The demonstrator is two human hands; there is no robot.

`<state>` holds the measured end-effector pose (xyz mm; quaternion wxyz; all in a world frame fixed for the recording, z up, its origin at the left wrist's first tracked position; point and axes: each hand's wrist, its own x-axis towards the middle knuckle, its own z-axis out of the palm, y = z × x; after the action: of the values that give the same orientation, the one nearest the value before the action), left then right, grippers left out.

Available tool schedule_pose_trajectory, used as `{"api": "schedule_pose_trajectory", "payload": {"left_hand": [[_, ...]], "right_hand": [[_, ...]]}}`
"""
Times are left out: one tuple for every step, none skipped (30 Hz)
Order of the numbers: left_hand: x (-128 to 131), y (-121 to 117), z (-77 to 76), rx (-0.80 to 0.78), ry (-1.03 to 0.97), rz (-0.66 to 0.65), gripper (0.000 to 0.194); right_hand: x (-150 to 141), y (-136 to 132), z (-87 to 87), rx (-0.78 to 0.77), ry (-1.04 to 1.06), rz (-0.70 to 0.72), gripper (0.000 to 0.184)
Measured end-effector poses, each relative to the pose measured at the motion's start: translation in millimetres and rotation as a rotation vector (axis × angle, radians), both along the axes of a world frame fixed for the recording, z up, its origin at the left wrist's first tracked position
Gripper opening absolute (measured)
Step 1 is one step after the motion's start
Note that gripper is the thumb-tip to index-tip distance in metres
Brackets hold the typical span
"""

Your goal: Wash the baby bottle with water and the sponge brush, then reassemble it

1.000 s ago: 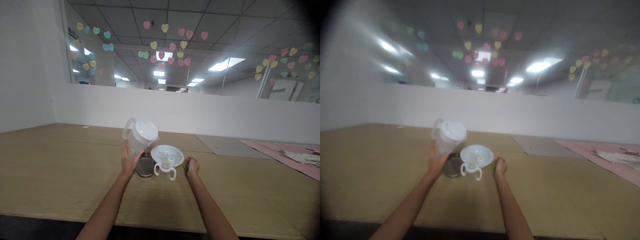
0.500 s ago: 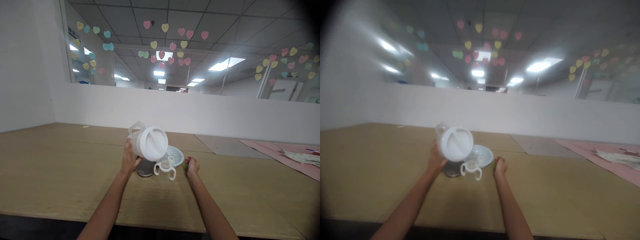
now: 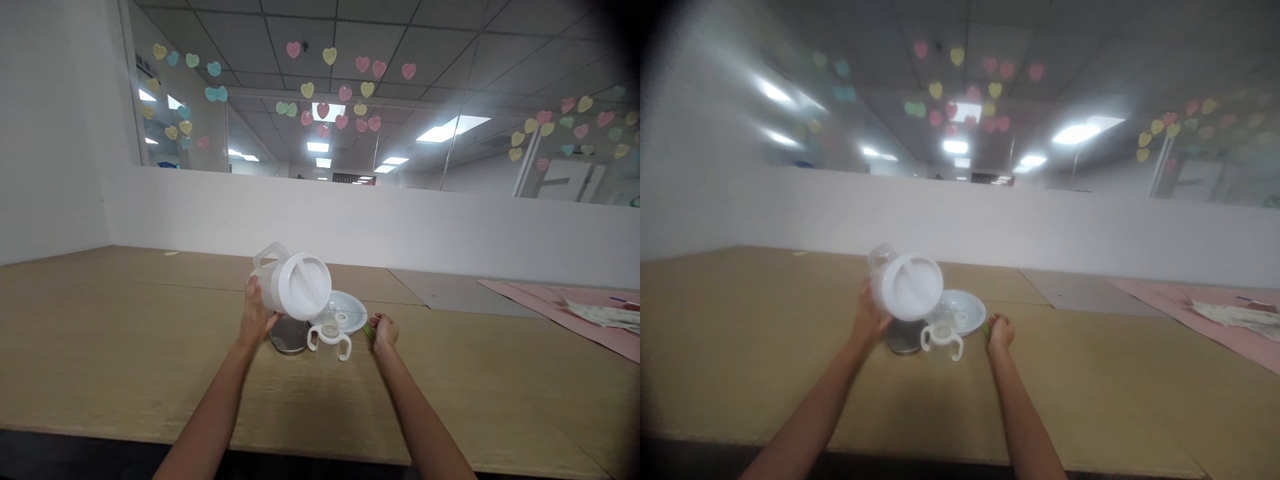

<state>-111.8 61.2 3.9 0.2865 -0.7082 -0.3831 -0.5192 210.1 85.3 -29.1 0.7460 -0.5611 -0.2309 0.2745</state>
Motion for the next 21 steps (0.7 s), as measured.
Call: {"api": "schedule_pose_trajectory", "payload": {"left_hand": [[0, 0, 0.4, 0.008, 0.01, -0.017, 0.097], [0, 0, 0.6, 0.011, 0.014, -0.033, 0.097], [0, 1, 0.6, 0.008, 0.014, -0.047, 0.097], [0, 1, 0.4, 0.003, 0.013, -0.059, 0.096], [0, 1, 0.0, 0.002, 0.013, -0.067, 0.096], [0, 2, -0.6, 0.004, 0.012, -0.068, 0.097], [0, 2, -1.1, 0.004, 0.01, -0.063, 0.097], [0, 2, -1.6, 0.002, 0.007, -0.054, 0.097], [0, 2, -1.8, -0.002, 0.002, -0.044, 0.097], [0, 2, -1.9, -0.008, -0.003, -0.035, 0.098], [0, 1, -1.6, -0.014, -0.012, -0.027, 0.098], [1, 0, -1.1, -0.02, -0.024, -0.02, 0.098], [2, -1, -0.3, -0.024, -0.044, -0.009, 0.098], [3, -3, 0.7, -0.028, -0.073, 0.01, 0.099], [4, -4, 1.7, -0.035, -0.113, 0.037, 0.099], [5, -5, 2.6, -0.044, -0.16, 0.07, 0.1], [7, -5, 3.4, -0.057, -0.209, 0.105, 0.1], [8, -6, 3.9, -0.074, -0.255, 0.137, 0.101], [10, -6, 4.1, -0.094, -0.296, 0.164, 0.102], [11, -6, 4.1, -0.115, -0.332, 0.186, 0.103], [12, -6, 4.0, -0.134, -0.365, 0.205, 0.102]], "right_hand": [[-1, -2, 2.0, -0.011, 0.017, -0.012, 0.014], [-2, -4, 4.0, -0.015, 0.028, -0.021, 0.014], [-3, -5, 6.0, -0.017, 0.038, -0.029, 0.014], [-4, -7, 7.8, -0.017, 0.049, -0.038, 0.015], [-5, -9, 9.6, -0.017, 0.058, -0.046, 0.016], [-6, -10, 11.2, -0.016, 0.066, -0.052, 0.016], [-7, -12, 13.0, -0.014, 0.073, -0.057, 0.016], [-8, -14, 15.2, -0.011, 0.078, -0.065, 0.016], [-8, -16, 17.9, -0.005, 0.084, -0.079, 0.016], [-9, -18, 21.7, 0.004, 0.088, -0.099, 0.017], [-10, -22, 26.6, 0.015, 0.093, -0.126, 0.018], [-11, -26, 32.8, 0.049, 0.087, -0.168, 0.018], [-13, -32, 40.2, 0.098, 0.071, -0.211, 0.019], [-17, -39, 48.9, 0.168, 0.038, -0.259, 0.019], [-22, -48, 58.5, 0.339, -0.055, -0.328, 0.018], [-29, -58, 68.8, 0.492, -0.155, -0.354, 0.019], [-37, -70, 79.7, 0.611, -0.24, -0.364, 0.021], [-46, -84, 90.9, 0.717, -0.334, -0.336, 0.024], [-56, -101, 102.4, 0.82, -0.433, -0.32, 0.027], [-67, -119, 114.1, 0.913, -0.552, -0.332, 0.03], [-78, -140, 126.0, 0.99, -0.701, -0.351, 0.033]]}}
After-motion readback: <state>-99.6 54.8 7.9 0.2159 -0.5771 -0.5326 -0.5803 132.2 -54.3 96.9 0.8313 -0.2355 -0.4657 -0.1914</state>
